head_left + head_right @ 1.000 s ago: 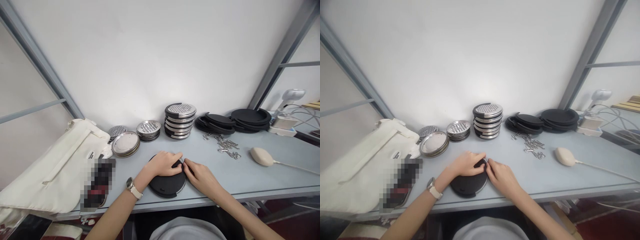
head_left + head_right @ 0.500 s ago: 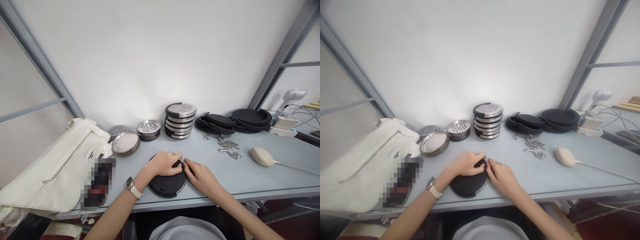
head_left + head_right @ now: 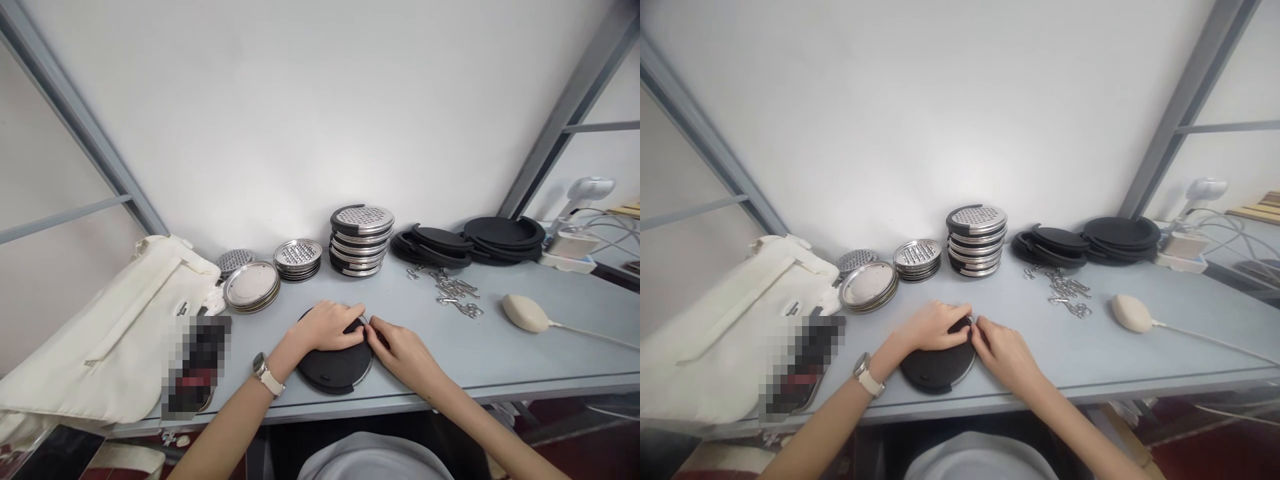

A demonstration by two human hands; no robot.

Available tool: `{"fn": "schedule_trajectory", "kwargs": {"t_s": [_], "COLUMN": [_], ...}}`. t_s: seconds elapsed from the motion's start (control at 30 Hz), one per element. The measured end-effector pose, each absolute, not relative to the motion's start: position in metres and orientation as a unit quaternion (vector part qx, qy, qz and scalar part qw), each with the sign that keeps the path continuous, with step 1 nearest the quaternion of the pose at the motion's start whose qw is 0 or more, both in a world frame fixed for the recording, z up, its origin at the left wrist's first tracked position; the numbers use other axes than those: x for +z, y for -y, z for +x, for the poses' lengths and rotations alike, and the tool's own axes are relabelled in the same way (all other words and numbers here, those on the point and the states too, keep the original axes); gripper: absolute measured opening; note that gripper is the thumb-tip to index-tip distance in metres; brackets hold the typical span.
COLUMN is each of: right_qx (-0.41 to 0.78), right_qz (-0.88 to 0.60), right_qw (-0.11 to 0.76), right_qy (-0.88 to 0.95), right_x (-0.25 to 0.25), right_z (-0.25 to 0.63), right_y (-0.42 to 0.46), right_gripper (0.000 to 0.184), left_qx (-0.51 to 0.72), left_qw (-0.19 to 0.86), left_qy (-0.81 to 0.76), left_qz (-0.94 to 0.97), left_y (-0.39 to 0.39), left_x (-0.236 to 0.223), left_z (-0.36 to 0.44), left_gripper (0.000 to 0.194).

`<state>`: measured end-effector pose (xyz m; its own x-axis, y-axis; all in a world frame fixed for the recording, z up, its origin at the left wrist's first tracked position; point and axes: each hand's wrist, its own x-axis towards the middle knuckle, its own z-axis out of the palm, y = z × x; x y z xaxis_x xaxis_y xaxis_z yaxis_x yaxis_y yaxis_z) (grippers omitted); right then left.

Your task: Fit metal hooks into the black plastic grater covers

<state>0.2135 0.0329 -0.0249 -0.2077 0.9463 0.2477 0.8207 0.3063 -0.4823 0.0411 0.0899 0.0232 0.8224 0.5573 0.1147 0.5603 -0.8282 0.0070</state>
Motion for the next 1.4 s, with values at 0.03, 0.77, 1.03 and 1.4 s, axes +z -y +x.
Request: {"fn": "schedule_trajectory", "kwargs": {"t_s": [0.03,0.77,1.03,1.4], "right_qx": [0.129,0.101,0.074,0.073], "right_qz": [-0.577,-0.588,-0.594,-0.595], "right_qw": [0.258,0.248,0.207,0.203], "right_qy": [0.764,0.763,0.774,0.774], "right_x": [-0.0247,-0.0283,-0.0277,-0.0274], "right_z": [0.2135,0.2148,0.2139,0.2143], "right_y": [-0.0329,-0.0331,-0.0340,-0.0338], "right_gripper": [0.029,0.027,0.024,0.026], "left_qx": [-0.057,-0.060,-0.055,-0.068], "left_qw": [0.012,0.012,0.020,0.029], "left_qy": [0.292,0.288,0.299,0.292], "left_qz": [-0.955,-0.956,-0.953,-0.954], "left_y": [-0.0900,-0.0909,-0.0895,-0.0912], "left_x": [0.0232,0.0204,0.0215,0.0188], "left_z": [0.0411,0.0424,0.0419,0.0418], "left_gripper": [0.015,0.015,0.019,0.016]}}
